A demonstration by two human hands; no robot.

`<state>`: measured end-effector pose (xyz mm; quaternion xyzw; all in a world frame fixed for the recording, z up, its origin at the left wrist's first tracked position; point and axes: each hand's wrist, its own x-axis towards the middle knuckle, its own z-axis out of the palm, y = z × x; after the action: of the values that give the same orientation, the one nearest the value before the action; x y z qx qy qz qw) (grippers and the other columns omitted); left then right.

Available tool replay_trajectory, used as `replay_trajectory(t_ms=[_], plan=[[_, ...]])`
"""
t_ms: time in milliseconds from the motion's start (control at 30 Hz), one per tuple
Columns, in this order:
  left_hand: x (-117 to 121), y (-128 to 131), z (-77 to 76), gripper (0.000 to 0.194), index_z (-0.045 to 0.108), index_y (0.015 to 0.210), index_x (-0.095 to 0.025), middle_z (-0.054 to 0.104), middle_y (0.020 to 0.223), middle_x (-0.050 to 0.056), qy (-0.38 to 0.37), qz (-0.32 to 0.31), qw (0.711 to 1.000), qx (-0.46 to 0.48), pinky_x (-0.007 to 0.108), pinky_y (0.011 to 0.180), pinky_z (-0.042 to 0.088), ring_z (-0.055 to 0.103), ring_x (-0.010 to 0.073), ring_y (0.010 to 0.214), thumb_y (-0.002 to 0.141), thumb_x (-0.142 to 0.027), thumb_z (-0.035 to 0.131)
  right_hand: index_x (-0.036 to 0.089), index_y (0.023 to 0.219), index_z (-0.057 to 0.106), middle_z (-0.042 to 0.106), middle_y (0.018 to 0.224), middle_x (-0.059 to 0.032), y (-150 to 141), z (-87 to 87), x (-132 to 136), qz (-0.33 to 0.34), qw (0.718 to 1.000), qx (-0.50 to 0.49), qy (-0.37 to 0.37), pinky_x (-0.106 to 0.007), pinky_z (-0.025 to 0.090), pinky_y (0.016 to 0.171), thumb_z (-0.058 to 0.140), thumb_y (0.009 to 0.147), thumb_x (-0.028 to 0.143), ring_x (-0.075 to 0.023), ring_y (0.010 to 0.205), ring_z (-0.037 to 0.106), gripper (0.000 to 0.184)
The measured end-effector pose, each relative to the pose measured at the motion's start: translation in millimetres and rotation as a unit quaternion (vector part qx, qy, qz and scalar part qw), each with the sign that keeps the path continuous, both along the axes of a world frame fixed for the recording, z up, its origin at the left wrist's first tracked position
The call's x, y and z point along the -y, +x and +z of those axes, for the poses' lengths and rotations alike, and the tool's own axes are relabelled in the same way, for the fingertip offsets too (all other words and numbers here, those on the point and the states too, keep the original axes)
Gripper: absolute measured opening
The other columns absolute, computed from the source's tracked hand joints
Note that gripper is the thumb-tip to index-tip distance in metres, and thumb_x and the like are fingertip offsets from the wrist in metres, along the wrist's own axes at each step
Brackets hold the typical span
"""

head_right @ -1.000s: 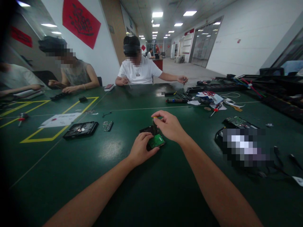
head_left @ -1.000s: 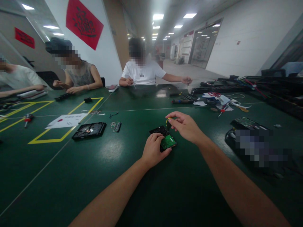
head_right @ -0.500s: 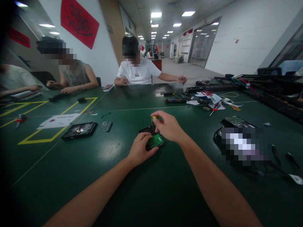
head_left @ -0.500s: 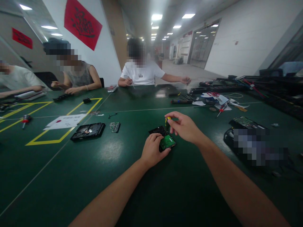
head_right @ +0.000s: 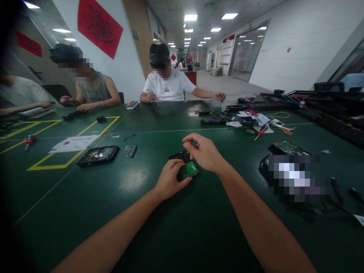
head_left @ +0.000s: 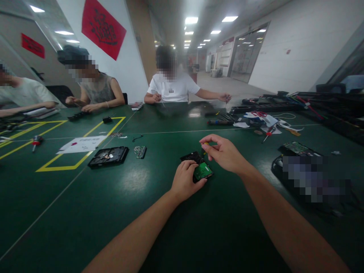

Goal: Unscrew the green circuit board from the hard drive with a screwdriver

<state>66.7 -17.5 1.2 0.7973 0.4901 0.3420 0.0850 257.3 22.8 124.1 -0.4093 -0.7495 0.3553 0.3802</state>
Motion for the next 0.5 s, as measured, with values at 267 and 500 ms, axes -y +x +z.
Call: replay_trajectory(t_ms=[267, 500], plan=[[-1.3, -0.7, -3.9, 0.053, 0.065, 0.125, -0.022, 0.063, 0.130, 0.010, 0.005, 0.001, 1.000, -0.005, 0.051, 0.109, 0.050, 0.058, 0.0322, 0.125, 0.080, -0.046, 0.081, 0.021, 0.106, 0.066, 0.070, 0.089, -0.0029, -1.9, -1.3, -1.2, -0.013, 1.000, -0.007, -0.005, -0.029, 0.050, 0.059, 0.062, 0.098, 0.042, -0.0146, 0.066, 0.065, 0.022], [-0.5, -1.2, -2.9, 0.052, 0.065, 0.125, -0.023, 0.063, 0.129, 0.010, 0.009, -0.001, 1.000, -0.003, 0.052, 0.110, 0.049, 0.058, 0.0321, 0.125, 0.081, -0.047, 0.081, 0.021, 0.112, 0.067, 0.072, 0.108, -0.0061, 0.1, 3.6, 1.3, 0.020, 1.000, -0.015, -0.015, -0.027, 0.048, 0.056, 0.061, 0.098, 0.034, -0.0126, 0.065, 0.065, 0.020]])
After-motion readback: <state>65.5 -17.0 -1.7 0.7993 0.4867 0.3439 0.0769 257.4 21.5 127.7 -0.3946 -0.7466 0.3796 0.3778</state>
